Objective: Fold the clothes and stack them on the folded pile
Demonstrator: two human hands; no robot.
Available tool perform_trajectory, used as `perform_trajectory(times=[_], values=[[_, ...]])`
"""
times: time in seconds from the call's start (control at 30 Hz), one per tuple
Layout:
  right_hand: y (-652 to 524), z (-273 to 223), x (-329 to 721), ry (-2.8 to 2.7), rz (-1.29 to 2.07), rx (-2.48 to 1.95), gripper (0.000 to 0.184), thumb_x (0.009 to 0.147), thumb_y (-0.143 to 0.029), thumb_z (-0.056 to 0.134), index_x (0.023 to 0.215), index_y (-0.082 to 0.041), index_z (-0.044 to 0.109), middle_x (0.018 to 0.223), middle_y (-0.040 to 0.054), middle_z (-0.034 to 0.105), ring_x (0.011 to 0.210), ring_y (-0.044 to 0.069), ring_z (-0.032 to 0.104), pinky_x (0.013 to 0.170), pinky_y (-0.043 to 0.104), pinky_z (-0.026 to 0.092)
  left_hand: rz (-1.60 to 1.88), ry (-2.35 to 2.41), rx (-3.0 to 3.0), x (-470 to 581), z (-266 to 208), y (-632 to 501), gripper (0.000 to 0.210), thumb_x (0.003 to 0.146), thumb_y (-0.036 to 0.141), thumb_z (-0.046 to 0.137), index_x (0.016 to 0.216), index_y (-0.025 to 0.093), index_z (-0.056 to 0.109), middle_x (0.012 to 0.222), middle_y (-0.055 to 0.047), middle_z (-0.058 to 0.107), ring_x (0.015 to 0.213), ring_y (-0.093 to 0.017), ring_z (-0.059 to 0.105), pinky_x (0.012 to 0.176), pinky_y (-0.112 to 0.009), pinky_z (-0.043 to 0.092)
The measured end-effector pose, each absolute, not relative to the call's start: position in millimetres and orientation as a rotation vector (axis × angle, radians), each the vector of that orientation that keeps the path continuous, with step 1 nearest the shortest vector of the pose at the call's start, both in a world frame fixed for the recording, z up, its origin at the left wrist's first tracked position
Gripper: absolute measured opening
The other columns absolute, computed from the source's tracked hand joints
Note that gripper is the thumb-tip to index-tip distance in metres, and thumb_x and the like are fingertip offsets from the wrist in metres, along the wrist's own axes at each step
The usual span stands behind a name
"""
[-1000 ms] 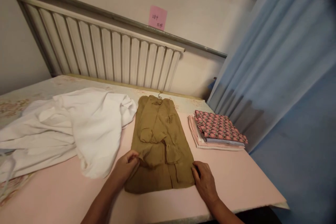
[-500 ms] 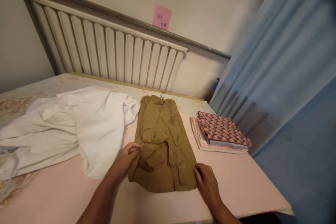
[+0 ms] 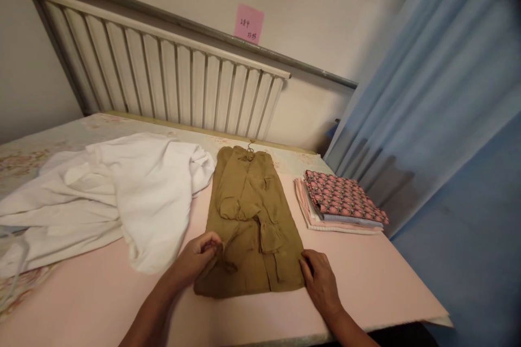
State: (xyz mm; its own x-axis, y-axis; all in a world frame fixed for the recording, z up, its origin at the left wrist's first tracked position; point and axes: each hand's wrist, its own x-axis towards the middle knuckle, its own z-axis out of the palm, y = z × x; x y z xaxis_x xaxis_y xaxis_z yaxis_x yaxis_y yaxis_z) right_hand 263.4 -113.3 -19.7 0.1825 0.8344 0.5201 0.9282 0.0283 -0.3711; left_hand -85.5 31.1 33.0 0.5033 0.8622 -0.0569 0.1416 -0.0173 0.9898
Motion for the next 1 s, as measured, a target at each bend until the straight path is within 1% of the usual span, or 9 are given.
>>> perform_trajectory(times=[0.13,0.3,0.37,0.47,0.53,0.63,0.73,0.8,1.0], values=[[-113.3,-20.4,263.7,-1.661,-0.169,-1.82,0.02,0.096,-0.034,0.048,0.105,-0.021,0.06,0.1,0.0091,0.064,0.095,0.025,0.056,0.085,0.043,0.048,0.77,0.888,1.356,-85.5,32.3,33.1,0.015,0.075,0.034,0.061,0.075,0.021,0.053,0.061,0.008,0.051,0.054,-0.01,0.044,0.05,-0.02,0.031],[-113.1,-20.2,263.3,-1.661,-0.148,-1.822,0.02,0.097,-0.034,0.046,0.105,-0.022,0.06,0.1,0.0087,0.063,0.095,0.025,0.056,0.084,0.043,0.048,0.885,0.811,1.042,-78.1,40.3,38.3,0.019,0.068,0.032,0.066,0.072,0.022,0.051,0.062,0.007,0.056,0.053,-0.01,0.049,0.05,-0.02,0.035],[-113.3,-20.1,263.0,-1.661,-0.137,-1.829,0.019,0.097,-0.033,0.046,0.105,-0.022,0.059,0.1,0.0087,0.063,0.095,0.025,0.055,0.084,0.043,0.047,0.93,0.789,0.957,-75.5,45.4,40.2,0.023,0.066,0.031,0.069,0.082,0.023,0.055,0.068,0.007,0.06,0.057,-0.012,0.055,0.053,-0.021,0.04],[-113.5,-20.4,263.0,-1.656,-0.135,-1.83,0.019,0.097,-0.032,0.046,0.106,-0.022,0.059,0.101,0.0092,0.062,0.096,0.025,0.055,0.085,0.044,0.047,0.924,0.801,0.955,-74.1,51.5,43.1,0.046,0.062,0.03,0.07,0.107,0.025,0.059,0.08,0.004,0.067,0.073,-0.017,0.064,0.063,-0.026,0.047],[-113.4,-20.8,263.1,-1.657,-0.136,-1.832,0.019,0.097,-0.032,0.047,0.106,-0.021,0.059,0.102,0.0092,0.063,0.097,0.025,0.055,0.085,0.043,0.047,0.873,0.812,1.002,-74.7,52.7,44.9,0.05,0.062,0.03,0.068,0.111,0.022,0.061,0.089,0.0,0.069,0.083,-0.021,0.066,0.071,-0.029,0.049],[-112.8,-21.4,263.6,-1.657,-0.143,-1.833,0.019,0.096,-0.032,0.048,0.105,-0.021,0.06,0.101,0.009,0.063,0.096,0.024,0.055,0.085,0.042,0.047,0.82,0.86,1.111,-75.8,48.7,47.0,0.038,0.065,0.029,0.06,0.102,0.02,0.064,0.09,-0.002,0.071,0.081,-0.02,0.066,0.069,-0.028,0.048],[-112.5,-21.4,263.9,-1.647,-0.166,-1.816,0.02,0.096,-0.034,0.049,0.105,-0.021,0.061,0.101,0.0094,0.064,0.096,0.025,0.056,0.085,0.042,0.048,0.805,0.949,1.216,-75.6,41.3,48.2,0.025,0.065,0.026,0.053,0.087,0.021,0.062,0.069,0.003,0.065,0.058,-0.014,0.057,0.053,-0.023,0.04],[-112.6,-20.9,263.8,-1.646,-0.175,-1.814,0.021,0.096,-0.035,0.048,0.105,-0.021,0.061,0.101,0.0095,0.064,0.096,0.025,0.057,0.085,0.043,0.049,0.814,0.968,1.244,-75.2,37.1,49.1,0.016,0.064,0.025,0.051,0.078,0.022,0.058,0.06,0.007,0.058,0.051,-0.012,0.05,0.048,-0.021,0.032],[-112.5,-17.2,261.3,-1.65,-0.18,-1.822,0.021,0.096,-0.035,0.047,0.104,-0.022,0.061,0.1,0.0095,0.065,0.094,0.025,0.058,0.083,0.043,0.05,0.825,0.934,1.401,-78.2,31.3,53.6,0.007,0.063,0.021,0.049,0.069,0.022,0.052,0.06,0.007,0.049,0.056,-0.012,0.043,0.051,-0.021,0.029]])
